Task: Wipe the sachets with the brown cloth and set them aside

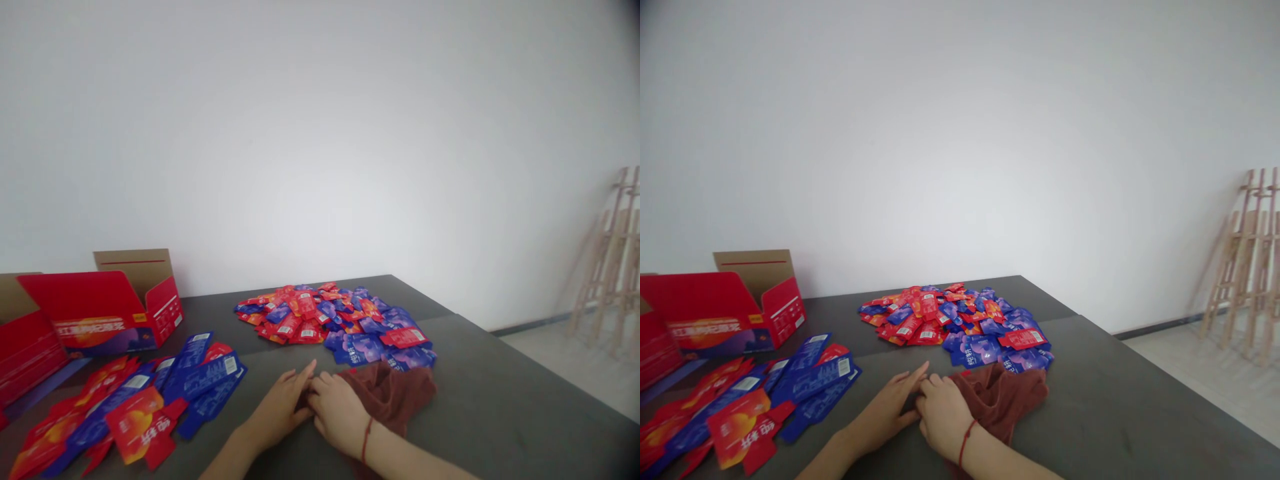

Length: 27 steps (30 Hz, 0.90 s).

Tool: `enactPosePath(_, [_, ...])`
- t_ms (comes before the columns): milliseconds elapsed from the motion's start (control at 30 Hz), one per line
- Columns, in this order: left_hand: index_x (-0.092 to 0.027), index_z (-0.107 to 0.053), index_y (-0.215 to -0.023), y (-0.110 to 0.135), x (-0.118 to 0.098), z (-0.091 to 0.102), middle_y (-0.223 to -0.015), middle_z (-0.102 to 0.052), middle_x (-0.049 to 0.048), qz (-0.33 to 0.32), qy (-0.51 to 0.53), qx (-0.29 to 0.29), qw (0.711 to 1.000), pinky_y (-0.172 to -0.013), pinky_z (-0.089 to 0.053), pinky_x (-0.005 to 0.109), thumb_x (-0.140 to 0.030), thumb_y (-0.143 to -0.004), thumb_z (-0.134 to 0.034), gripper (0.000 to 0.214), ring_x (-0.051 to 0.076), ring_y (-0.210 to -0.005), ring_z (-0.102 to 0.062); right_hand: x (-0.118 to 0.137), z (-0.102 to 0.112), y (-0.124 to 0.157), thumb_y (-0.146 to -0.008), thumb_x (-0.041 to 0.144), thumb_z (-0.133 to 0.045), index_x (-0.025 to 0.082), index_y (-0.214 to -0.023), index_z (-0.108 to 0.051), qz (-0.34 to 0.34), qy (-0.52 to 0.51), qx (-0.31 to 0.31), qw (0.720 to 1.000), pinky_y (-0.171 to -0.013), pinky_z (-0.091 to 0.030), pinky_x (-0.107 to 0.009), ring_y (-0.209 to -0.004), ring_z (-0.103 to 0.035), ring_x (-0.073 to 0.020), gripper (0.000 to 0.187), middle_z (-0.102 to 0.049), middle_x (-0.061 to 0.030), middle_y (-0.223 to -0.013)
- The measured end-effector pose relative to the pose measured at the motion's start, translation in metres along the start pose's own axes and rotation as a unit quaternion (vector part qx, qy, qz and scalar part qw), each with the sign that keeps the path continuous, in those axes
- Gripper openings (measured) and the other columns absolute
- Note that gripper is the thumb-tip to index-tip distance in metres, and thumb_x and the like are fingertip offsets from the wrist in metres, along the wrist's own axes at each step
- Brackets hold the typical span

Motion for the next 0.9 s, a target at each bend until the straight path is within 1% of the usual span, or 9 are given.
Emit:
enactPosePath(133, [-0.027, -0.013, -0.149, 0.0, -0.005, 0.005, -0.136, -0.055, 0.0025, -0.002, -0.009, 0.017, 1.0, -0.114, -0.021, 0.047, -0.018, -0.084, -0.055, 0.078, 0.019, -0.133, -0.04, -0.026, 0.007, 0.023, -0.084, 0.021, -0.052, 0.02, -0.098, -0.064, -0.027, -0.012, -0.002, 1.0, -0.083, -0.038, -0.034, -0.1, -0.049, -0.0229, 0.019, -0.06, -0.0056, -0.103])
enactPosePath(267, [-0.024, -0.022, -0.147, -0.002, -0.014, 0.011, -0.132, -0.059, 0.0032, 0.009, -0.021, 0.019, 1.0, -0.114, -0.022, 0.048, -0.027, -0.083, -0.061, 0.075, 0.022, -0.132, -0.04, -0.07, 0.015, 0.055, -0.083, 0.013, -0.046, 0.021, -0.098, -0.066, -0.142, -0.021, -0.039, 0.989, -0.086, -0.038, -0.032, -0.098, -0.053, -0.0216, 0.026, -0.062, -0.006, -0.1])
enactPosePath(367, [-0.022, -0.03, -0.144, -0.004, -0.018, 0.01, -0.127, -0.062, 0.0044, -0.004, -0.04, 0.001, 0.999, -0.114, -0.023, 0.048, -0.028, -0.081, -0.062, 0.071, 0.023, -0.127, -0.047, -0.086, 0.014, 0.067, -0.083, 0.01, -0.043, 0.02, -0.089, -0.068, -0.196, -0.023, -0.049, 0.979, -0.089, -0.038, -0.033, -0.093, -0.056, -0.0217, 0.027, -0.063, -0.0074, -0.094])
enactPosePath(433, [-0.021, -0.037, -0.14, -0.005, -0.019, 0.007, -0.124, -0.064, 0.0053, -0.02, -0.062, -0.023, 0.998, -0.113, -0.026, 0.047, -0.023, -0.08, -0.06, 0.065, 0.023, -0.12, -0.053, -0.088, 0.013, 0.07, -0.082, 0.01, -0.043, 0.02, -0.087, -0.068, -0.197, -0.031, -0.062, 0.978, -0.089, -0.039, -0.034, -0.092, -0.056, -0.0221, 0.027, -0.063, -0.0077, -0.092])
enactPosePath(567, [-0.022, -0.05, -0.131, -0.005, -0.016, 0.004, -0.116, -0.067, 0.0052, -0.049, -0.081, -0.077, 0.993, -0.111, -0.03, 0.044, -0.011, -0.082, -0.046, 0.051, 0.019, -0.105, -0.062, -0.092, 0.013, 0.072, -0.083, 0.011, -0.042, 0.02, -0.098, -0.067, -0.205, -0.065, -0.116, 0.97, -0.088, -0.041, -0.034, -0.096, -0.056, -0.0231, 0.03, -0.063, -0.0078, -0.096])
enactPosePath(633, [-0.024, -0.055, -0.126, -0.006, -0.012, 0.005, -0.113, -0.068, 0.0038, -0.022, -0.052, -0.114, 0.992, -0.109, -0.033, 0.043, -0.013, -0.087, -0.039, 0.044, 0.019, -0.102, -0.063, -0.099, 0.014, 0.075, -0.084, 0.012, -0.041, 0.02, -0.103, -0.066, -0.214, -0.085, -0.149, 0.962, -0.089, -0.042, -0.035, -0.097, -0.056, -0.0231, 0.032, -0.063, -0.0081, -0.099])
enactPosePath(767, [-0.021, -0.055, -0.125, -0.008, -0.003, 0.004, -0.093, -0.071, 0.0035, 0.108, 0.036, -0.157, 0.981, -0.095, -0.044, 0.038, -0.023, -0.091, -0.037, 0.039, 0.022, -0.102, -0.061, -0.106, 0.018, 0.08, -0.086, 0.013, -0.041, 0.019, -0.109, -0.064, -0.197, -0.125, -0.204, 0.951, -0.093, -0.043, -0.036, -0.102, -0.055, -0.0222, 0.033, -0.063, -0.0083, -0.107])
enactPosePath(833, [-0.02, -0.057, -0.121, -0.008, -0.002, 0.001, -0.084, -0.069, 0.0029, 0.125, 0.042, -0.147, 0.98, -0.094, -0.044, 0.039, -0.024, -0.088, -0.042, 0.037, 0.023, -0.097, -0.061, -0.102, 0.02, 0.079, -0.086, 0.013, -0.041, 0.019, -0.112, -0.062, -0.18, -0.134, -0.225, 0.948, -0.095, -0.042, -0.036, -0.104, -0.054, -0.0218, 0.034, -0.062, -0.0085, -0.11])
enactPosePath(900, [-0.019, -0.059, -0.118, -0.008, -0.001, -0.003, -0.099, -0.068, 0.0059, 0.112, 0.021, -0.149, 0.982, -0.098, -0.041, 0.041, -0.023, -0.084, -0.049, 0.036, 0.024, -0.102, -0.059, -0.094, 0.022, 0.072, -0.087, 0.012, -0.041, 0.019, -0.114, -0.061, -0.154, -0.132, -0.222, 0.954, -0.096, -0.041, -0.035, -0.106, -0.053, -0.0212, 0.035, -0.061, -0.0083, -0.113])
Point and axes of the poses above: each hand's wrist, its own y-axis away from the middle knuckle, its own z-axis out of the back of the hand, x = y × z, the point moved 3 cm from there along -y, towards the middle knuckle
